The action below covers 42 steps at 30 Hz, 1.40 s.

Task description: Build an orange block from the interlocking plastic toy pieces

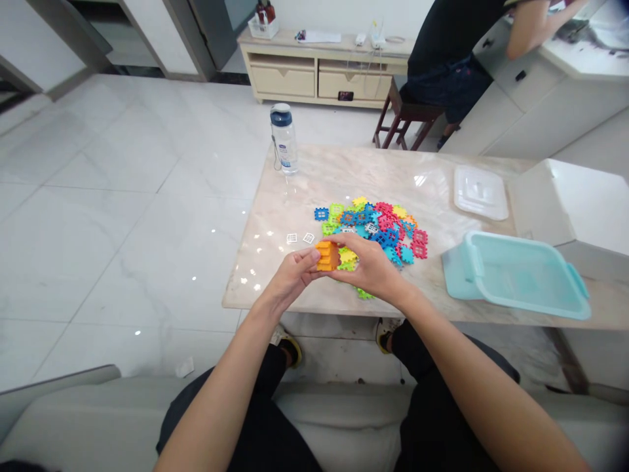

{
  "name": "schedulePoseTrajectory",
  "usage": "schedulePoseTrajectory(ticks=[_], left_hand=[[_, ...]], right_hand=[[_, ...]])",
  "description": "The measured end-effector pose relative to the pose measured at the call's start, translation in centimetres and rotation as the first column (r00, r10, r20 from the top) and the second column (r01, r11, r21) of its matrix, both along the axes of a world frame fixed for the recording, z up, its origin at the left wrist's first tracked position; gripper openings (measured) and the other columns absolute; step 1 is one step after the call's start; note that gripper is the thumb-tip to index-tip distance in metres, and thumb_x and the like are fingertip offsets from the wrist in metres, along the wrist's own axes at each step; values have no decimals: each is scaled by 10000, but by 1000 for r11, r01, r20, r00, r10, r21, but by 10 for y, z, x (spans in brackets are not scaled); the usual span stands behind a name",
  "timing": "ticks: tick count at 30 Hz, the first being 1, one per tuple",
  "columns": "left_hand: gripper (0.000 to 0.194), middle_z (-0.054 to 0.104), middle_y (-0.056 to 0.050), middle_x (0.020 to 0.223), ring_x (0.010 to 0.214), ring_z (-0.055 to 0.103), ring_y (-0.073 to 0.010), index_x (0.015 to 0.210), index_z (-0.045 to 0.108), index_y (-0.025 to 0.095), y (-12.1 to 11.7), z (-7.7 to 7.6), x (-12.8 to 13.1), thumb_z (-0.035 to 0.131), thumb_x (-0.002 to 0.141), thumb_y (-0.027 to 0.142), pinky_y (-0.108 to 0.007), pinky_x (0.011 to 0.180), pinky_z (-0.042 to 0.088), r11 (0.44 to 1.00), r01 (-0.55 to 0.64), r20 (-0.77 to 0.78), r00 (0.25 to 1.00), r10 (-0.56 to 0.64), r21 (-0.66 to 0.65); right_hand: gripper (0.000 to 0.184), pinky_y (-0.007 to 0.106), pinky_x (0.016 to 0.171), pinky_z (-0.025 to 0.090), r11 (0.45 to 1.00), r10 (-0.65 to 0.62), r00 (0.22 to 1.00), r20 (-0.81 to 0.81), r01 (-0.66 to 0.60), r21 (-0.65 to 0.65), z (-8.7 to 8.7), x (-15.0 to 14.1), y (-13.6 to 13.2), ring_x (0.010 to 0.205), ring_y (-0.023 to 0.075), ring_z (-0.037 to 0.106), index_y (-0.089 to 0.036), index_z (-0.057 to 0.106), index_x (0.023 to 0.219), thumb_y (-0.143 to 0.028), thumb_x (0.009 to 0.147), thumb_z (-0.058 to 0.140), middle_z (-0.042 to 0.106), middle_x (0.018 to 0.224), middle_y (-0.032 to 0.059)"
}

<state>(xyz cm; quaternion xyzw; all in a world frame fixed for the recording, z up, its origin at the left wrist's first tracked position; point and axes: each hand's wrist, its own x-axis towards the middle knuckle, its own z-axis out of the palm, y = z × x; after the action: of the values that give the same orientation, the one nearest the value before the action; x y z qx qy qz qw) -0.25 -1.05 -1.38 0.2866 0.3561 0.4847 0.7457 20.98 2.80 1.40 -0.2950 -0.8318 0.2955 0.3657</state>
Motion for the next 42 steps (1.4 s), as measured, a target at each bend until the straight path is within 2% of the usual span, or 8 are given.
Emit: schedulePoseTrajectory(ticks=[5, 12, 19, 27, 31, 35, 38, 42], left_hand=[[532, 836, -144, 1083, 989, 805, -255, 1145, 829, 101, -4, -1, -6, 1004, 762, 426, -310, 857, 623, 999, 32, -27, 999, -32, 17], [547, 822, -147, 1109, 1073, 787, -275, 1179, 817, 126, -7, 0, -15, 998, 773, 444, -357, 964, 604, 996, 74, -25, 997, -72, 53], [464, 810, -120, 976, 889, 751, -223, 1028, 829, 121, -6, 3, -19, 999, 754, 455, -321, 859, 572, 995, 88, -110, 991, -82, 48], [489, 760, -73, 908, 831, 662, -176, 983, 824, 121, -4, 6, -21, 1010, 728, 496, -283, 802, 514, 993, 115, -129, 986, -110, 36], [474, 728, -49, 852, 781, 619, -155, 927, 803, 127, -3, 5, -20, 1013, 724, 500, -272, 768, 487, 992, 114, -143, 984, -106, 47], [520, 737, -63, 881, 800, 620, -168, 966, 810, 123, -4, 7, -17, 985, 746, 560, -287, 781, 481, 993, 96, -186, 979, -82, 67], [528, 711, -46, 830, 765, 594, -158, 908, 797, 123, -3, 9, -17, 976, 743, 592, -280, 755, 458, 994, 79, -223, 973, -59, 80], [541, 669, -25, 766, 723, 555, -148, 831, 767, 128, -2, 10, -19, 975, 726, 616, -276, 728, 436, 993, 64, -252, 967, -38, 96]], right_hand=[[638, 458, 1099, 613, 999, 47, 997, 65, -47, -10, -1, -4, -3, 1266, 293, 750, -298, 658, 1500, -300, 901, 877, 770, 1406, 84], [636, 458, 1114, 599, 998, 65, 997, 32, -66, 24, -8, -14, -1, 1277, 287, 743, -307, 678, 1475, -170, 875, 835, 777, 1382, 76], [701, 479, 1107, 593, 992, 71, 996, 50, -76, 101, -7, -23, -3, 1282, 292, 733, -294, 626, 1508, -128, 857, 824, 773, 1360, 101], [687, 475, 1101, 610, 993, 36, 999, 41, -40, 113, -11, -34, -10, 1289, 296, 744, -307, 600, 1571, -225, 933, 840, 770, 1401, 118], [686, 476, 1134, 607, 992, 65, 998, 0, -64, 105, -13, -33, -9, 1326, 288, 735, -322, 614, 1564, -192, 929, 838, 750, 1458, 110], [614, 487, 1193, 575, 991, 91, 996, 2, -91, 96, -12, -31, -8, 1396, 272, 695, -301, 625, 1543, -173, 965, 790, 710, 1523, 120], [577, 487, 1202, 567, 991, 99, 995, 2, -99, 95, -10, -31, -8, 1397, 268, 691, -288, 617, 1543, -250, 995, 792, 712, 1515, 125], [645, 506, 1212, 557, 991, 87, 996, -14, -85, 105, -9, -33, -8, 1399, 283, 690, -310, 612, 1549, -387, 959, 863, 721, 1505, 112]])
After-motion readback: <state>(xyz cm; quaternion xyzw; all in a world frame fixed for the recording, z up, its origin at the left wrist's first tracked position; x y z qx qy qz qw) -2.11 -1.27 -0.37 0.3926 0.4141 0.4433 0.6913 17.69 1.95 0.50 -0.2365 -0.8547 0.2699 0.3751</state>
